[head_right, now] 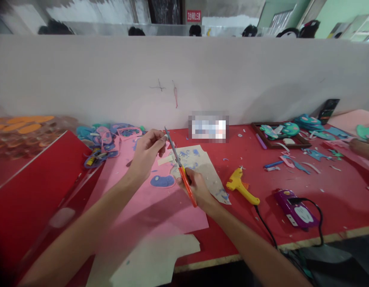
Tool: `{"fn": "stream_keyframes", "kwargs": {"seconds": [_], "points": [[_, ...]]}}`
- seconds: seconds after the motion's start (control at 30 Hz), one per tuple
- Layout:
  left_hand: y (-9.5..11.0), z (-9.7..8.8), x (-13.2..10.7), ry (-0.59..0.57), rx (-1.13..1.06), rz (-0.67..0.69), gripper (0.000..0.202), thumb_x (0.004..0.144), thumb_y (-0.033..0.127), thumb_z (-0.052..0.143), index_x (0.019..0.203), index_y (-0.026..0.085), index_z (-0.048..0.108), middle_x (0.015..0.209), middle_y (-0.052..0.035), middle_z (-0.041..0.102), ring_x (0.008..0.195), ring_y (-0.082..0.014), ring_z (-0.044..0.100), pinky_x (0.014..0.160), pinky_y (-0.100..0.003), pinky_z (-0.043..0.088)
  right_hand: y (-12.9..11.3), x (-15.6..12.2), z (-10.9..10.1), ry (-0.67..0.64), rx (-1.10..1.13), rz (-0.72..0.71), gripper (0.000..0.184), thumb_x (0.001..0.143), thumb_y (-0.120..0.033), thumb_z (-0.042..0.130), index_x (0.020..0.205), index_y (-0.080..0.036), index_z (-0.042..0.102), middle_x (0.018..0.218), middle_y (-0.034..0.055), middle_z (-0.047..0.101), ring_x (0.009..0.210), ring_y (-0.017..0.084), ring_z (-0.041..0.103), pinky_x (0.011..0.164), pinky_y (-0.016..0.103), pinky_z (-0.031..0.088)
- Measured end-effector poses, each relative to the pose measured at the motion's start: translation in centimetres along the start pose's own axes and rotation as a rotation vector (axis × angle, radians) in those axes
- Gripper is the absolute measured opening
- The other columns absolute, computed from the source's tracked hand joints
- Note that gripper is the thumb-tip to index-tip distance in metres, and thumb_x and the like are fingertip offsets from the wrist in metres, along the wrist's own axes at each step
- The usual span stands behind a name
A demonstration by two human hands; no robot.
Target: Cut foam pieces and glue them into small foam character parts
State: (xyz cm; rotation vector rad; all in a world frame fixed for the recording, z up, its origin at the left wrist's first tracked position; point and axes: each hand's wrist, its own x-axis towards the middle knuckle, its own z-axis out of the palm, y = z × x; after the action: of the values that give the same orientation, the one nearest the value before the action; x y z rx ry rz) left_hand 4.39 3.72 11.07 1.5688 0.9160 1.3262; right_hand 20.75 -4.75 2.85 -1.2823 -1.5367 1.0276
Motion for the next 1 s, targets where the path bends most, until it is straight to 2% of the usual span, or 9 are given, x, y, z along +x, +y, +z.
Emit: {"fn": "stream_keyframes", "kwargs": {"seconds": [0.23,0.63,0.9,1.0], "points": [[-0.1,0.0,0.0,-0.008,-0.004,0.039,0.017,0.091,0.029,0.067,0.080,0.021,0.056,0.065,0.0039,0.049,0.054,-0.0089,0.045,0.051,-0.025,0.036,0.3,0.0,0.1,0.017,0.059,-0.005,0.052,0.088,-0.072,0.056,0.072,-0.024,0.042,0.057,-0.0044,0.042,0.053,0.012,0.036,0.048,0.026,0.029],[0.2,0.2,0.0,-0.004,-0.047,-0.007,0.010,0.090,0.019,0.062,0.080,0.019,0.058,0.064,0.0038,0.052,0.053,-0.0077,0.046,0.052,-0.023,0.037,1.0,-0.1,0.6,-0.023,0.188,0.011,0.064,0.085,-0.087,0.047,0.074,-0.024,0.041,0.057,-0.0058,0.037,0.048,0.011,0.034,0.043,0.026,0.030],[0.5,0.3,-0.3,-0.071,-0.170,-0.082,0.013,0.096,0.028,0.060,0.091,0.021,0.049,0.064,0.0050,0.061,0.049,-0.0084,0.057,0.047,-0.020,0.041,1.5,0.0,0.7,-0.014,0.163,-0.007,0.061,0.089,-0.082,0.048,0.072,-0.024,0.041,0.056,-0.0050,0.039,0.050,0.011,0.037,0.044,0.024,0.031],[0.3,0.4,-0.3,-0.078,-0.182,-0.075,0.015,0.096,0.029,0.061,0.093,0.021,0.049,0.071,0.0035,0.064,0.050,-0.0085,0.060,0.047,-0.020,0.043,1.7,0.1,0.8,0.001,0.140,0.004,0.060,0.090,-0.081,0.047,0.071,-0.024,0.039,0.057,-0.0045,0.039,0.051,0.011,0.037,0.045,0.024,0.030]]}}
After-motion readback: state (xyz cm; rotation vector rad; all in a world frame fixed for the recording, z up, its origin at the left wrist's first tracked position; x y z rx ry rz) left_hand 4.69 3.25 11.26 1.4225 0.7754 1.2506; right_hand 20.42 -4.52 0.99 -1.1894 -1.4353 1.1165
